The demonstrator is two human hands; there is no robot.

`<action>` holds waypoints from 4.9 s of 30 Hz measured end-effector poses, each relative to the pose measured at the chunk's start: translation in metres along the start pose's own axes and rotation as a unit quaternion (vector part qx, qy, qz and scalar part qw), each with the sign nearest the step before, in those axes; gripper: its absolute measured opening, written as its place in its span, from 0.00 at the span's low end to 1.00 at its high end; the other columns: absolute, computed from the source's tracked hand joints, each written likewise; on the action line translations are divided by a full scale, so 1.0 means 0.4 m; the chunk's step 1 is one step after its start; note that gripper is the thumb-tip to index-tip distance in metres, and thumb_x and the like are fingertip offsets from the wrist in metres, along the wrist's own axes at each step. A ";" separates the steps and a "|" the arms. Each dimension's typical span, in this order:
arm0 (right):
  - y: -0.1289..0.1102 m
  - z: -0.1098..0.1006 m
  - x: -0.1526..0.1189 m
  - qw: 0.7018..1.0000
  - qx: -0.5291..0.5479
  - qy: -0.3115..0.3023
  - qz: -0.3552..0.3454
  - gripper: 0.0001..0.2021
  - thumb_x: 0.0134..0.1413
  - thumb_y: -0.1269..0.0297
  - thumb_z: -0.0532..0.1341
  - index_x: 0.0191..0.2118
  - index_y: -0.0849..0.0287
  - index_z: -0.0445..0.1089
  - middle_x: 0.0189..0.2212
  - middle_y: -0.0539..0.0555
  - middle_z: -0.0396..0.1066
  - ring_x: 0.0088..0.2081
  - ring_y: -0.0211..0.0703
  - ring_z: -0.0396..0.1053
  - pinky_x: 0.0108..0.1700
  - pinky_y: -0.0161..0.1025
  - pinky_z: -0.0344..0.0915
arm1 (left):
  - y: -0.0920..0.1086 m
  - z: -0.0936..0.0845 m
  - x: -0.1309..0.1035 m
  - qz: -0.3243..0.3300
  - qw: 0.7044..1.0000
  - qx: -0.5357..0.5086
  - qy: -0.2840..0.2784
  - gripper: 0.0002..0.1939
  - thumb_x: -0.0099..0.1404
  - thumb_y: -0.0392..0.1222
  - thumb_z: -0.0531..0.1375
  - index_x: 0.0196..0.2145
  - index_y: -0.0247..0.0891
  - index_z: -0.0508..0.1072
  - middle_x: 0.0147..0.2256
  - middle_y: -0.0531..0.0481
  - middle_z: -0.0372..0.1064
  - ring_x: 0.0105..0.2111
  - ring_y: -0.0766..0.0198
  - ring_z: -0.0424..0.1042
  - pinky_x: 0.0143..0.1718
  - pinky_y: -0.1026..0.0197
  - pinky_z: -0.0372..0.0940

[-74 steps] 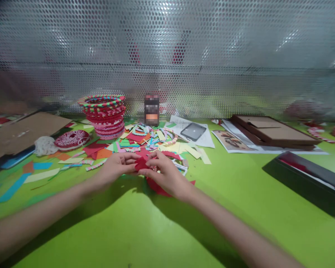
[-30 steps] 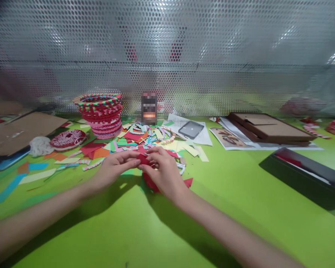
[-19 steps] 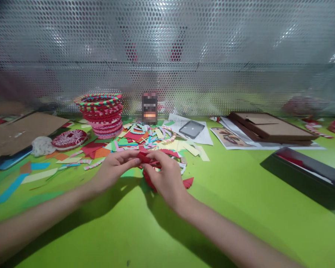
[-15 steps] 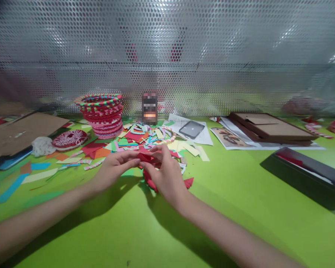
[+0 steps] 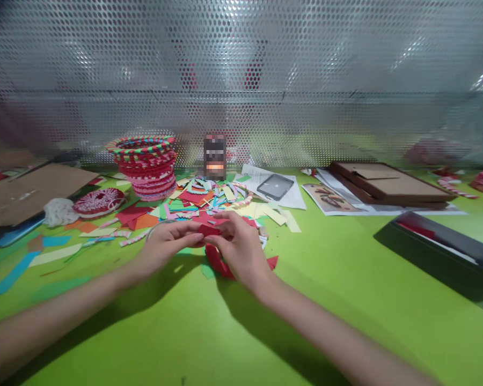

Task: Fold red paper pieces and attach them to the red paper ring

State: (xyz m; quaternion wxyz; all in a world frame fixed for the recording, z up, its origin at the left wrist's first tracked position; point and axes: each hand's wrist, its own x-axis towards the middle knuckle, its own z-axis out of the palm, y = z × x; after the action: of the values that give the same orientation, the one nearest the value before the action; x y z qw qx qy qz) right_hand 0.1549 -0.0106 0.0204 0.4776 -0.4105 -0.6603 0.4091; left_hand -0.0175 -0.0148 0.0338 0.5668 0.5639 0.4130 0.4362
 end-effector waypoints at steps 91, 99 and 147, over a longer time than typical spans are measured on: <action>-0.043 -0.009 0.008 0.980 -0.161 -0.070 -0.099 0.09 0.55 0.66 0.60 0.35 0.62 0.78 0.27 0.54 0.75 0.27 0.38 0.69 0.29 0.35 0.64 | -0.040 -0.031 0.024 -0.075 0.991 -0.089 0.063 0.15 0.45 0.41 0.73 0.32 0.36 0.78 0.33 0.47 0.77 0.34 0.64 0.73 0.40 0.61 0.65; -0.029 -0.008 0.010 0.993 -0.095 -0.051 -0.043 0.05 0.54 0.68 0.62 0.33 0.62 0.75 0.29 0.54 0.75 0.28 0.37 0.69 0.33 0.36 0.65 | -0.030 -0.032 0.022 -0.057 0.997 -0.030 0.046 0.11 0.47 0.42 0.71 0.29 0.37 0.79 0.30 0.49 0.76 0.31 0.64 0.73 0.38 0.60 0.67; 0.001 -0.014 0.018 0.994 -0.063 -0.055 -0.076 0.04 0.47 0.70 0.68 0.29 0.52 0.78 0.34 0.52 0.72 0.37 0.42 0.71 0.41 0.43 0.68 | -0.040 -0.004 0.004 -0.049 0.996 -0.026 0.073 0.08 0.55 0.39 0.64 0.34 0.40 0.80 0.39 0.46 0.77 0.42 0.57 0.72 0.47 0.57 0.63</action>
State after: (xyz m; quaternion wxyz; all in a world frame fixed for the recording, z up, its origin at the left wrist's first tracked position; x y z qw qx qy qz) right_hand 0.1589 -0.0029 0.0235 0.4435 -0.3650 -0.7392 0.3516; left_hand -0.0181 -0.0125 0.0179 0.5704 0.4944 0.4688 0.4587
